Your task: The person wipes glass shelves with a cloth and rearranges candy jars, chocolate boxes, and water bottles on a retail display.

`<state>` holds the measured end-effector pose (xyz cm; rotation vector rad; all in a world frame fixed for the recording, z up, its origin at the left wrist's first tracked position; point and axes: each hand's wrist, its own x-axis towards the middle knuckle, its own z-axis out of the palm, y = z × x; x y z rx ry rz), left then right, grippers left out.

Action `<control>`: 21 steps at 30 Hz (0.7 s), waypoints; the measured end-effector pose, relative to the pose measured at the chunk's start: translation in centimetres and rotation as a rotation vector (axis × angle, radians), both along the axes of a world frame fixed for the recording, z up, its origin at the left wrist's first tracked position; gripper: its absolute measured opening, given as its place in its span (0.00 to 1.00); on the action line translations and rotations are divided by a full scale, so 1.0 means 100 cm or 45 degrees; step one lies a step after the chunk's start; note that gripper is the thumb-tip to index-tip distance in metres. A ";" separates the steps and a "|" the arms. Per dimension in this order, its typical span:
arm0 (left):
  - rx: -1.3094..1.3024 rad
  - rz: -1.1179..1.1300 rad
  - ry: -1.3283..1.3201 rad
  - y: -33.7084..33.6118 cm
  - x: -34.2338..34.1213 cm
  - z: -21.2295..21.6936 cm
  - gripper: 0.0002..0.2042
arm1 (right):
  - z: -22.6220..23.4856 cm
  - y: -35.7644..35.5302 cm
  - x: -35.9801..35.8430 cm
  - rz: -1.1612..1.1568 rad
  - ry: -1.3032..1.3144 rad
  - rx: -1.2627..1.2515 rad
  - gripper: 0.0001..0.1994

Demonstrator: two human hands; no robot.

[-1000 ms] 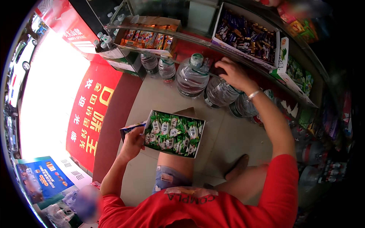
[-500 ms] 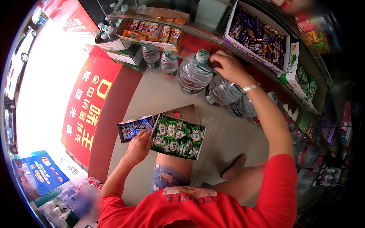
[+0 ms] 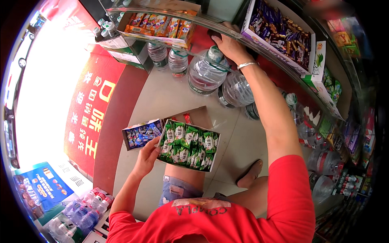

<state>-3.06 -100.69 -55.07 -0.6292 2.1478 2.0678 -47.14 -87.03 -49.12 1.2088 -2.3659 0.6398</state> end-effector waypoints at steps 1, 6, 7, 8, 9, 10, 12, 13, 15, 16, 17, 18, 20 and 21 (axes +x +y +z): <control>0.090 0.030 0.008 0.001 -0.002 0.000 0.19 | 0.000 0.001 0.000 0.018 -0.006 -0.002 0.14; 0.194 0.025 -0.015 0.003 -0.018 0.008 0.20 | 0.008 0.025 0.031 0.424 -0.322 0.164 0.10; 0.266 0.031 -0.053 0.003 -0.022 0.008 0.21 | 0.014 0.033 0.041 0.402 -0.328 0.187 0.10; 0.338 0.036 -0.092 0.003 -0.024 0.008 0.21 | 0.015 0.040 0.039 0.429 -0.352 0.212 0.10; 0.386 0.042 -0.106 0.005 -0.028 0.007 0.22 | 0.018 0.052 0.036 0.451 -0.370 0.235 0.10; 0.433 0.059 -0.128 0.005 -0.028 0.004 0.22 | 0.022 0.062 0.035 0.437 -0.384 0.267 0.10; 0.544 -0.001 -0.196 0.001 -0.029 -0.005 0.25 | 0.031 0.092 0.038 0.404 -0.413 0.335 0.10; 0.577 -0.001 -0.234 0.002 -0.030 -0.004 0.25 | 0.032 0.113 0.040 0.359 -0.398 0.347 0.11; 0.647 0.009 -0.311 0.003 -0.030 -0.001 0.26 | 0.035 0.154 0.046 0.255 -0.418 0.386 0.11; 0.758 0.037 -0.352 0.004 -0.030 0.005 0.22 | 0.039 0.177 0.051 0.183 -0.451 0.413 0.12; 0.782 0.072 -0.302 0.005 -0.031 0.004 0.22 | 0.042 0.202 0.055 0.108 -0.499 0.403 0.13; 0.802 0.109 -0.256 0.008 -0.028 0.002 0.23 | 0.044 0.227 0.058 0.027 -0.523 0.423 0.14; 0.851 0.094 -0.168 0.010 -0.029 -0.004 0.23 | 0.046 0.284 0.063 -0.120 -0.480 0.449 0.15; 0.856 0.090 -0.164 0.009 -0.028 -0.005 0.23 | 0.046 0.311 0.067 -0.244 -0.476 0.459 0.16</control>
